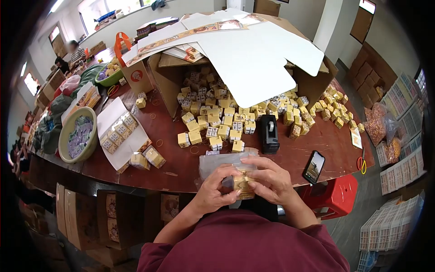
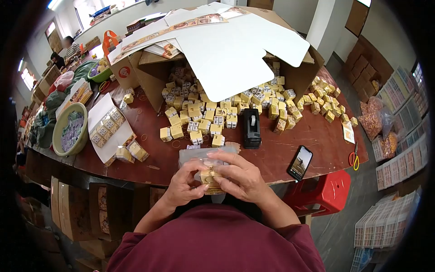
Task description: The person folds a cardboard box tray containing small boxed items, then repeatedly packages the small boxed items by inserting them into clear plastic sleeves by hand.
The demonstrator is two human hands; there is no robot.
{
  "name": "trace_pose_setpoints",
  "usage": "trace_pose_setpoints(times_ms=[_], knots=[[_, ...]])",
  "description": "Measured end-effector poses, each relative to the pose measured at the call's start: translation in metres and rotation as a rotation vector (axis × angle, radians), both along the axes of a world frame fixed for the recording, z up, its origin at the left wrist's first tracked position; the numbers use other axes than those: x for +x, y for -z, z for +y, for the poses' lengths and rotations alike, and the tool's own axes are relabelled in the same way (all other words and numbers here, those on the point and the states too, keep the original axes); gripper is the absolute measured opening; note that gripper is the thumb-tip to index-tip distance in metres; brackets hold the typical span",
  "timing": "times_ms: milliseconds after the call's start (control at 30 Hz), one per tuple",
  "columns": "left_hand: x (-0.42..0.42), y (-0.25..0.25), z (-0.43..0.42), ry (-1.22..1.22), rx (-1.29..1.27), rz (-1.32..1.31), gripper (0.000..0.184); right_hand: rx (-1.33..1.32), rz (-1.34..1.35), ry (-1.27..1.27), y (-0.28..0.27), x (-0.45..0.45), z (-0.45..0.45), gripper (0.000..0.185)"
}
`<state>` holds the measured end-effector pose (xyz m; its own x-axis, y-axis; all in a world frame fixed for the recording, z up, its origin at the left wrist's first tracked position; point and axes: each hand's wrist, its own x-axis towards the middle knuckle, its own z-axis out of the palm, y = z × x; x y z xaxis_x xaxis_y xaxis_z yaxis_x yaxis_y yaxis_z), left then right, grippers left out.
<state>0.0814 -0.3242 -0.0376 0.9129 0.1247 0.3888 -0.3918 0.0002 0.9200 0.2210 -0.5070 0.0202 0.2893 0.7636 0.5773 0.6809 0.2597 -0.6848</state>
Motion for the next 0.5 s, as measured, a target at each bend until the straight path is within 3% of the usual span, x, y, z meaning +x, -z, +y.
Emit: trace_pose_setpoints(times_ms=[67, 167, 267, 367, 500], knots=[[0.001, -0.001, 0.002, -0.032, 0.055, -0.005, 0.056, 0.073, -0.024, 0.012, 0.000, -0.001, 0.004, 0.019], [0.001, -0.001, -0.009, -0.057, -0.170, -0.024, 0.059, 0.132, -0.036, -0.005, 0.001, -0.001, 0.006, 0.021], [0.000, -0.009, -0.011, -0.082, -0.193, 0.013, 0.060, 0.145, -0.019, -0.002, 0.004, -0.001, 0.002, 0.024], [0.000, -0.003, 0.004, -0.102, 0.200, -0.016, 0.060, 0.186, 0.036, 0.012, 0.012, -0.002, 0.001, 0.028], [0.000, -0.008, 0.002, -0.079, 0.160, 0.043, 0.054, 0.274, 0.137, -0.025, 0.031, 0.000, 0.001, 0.034]])
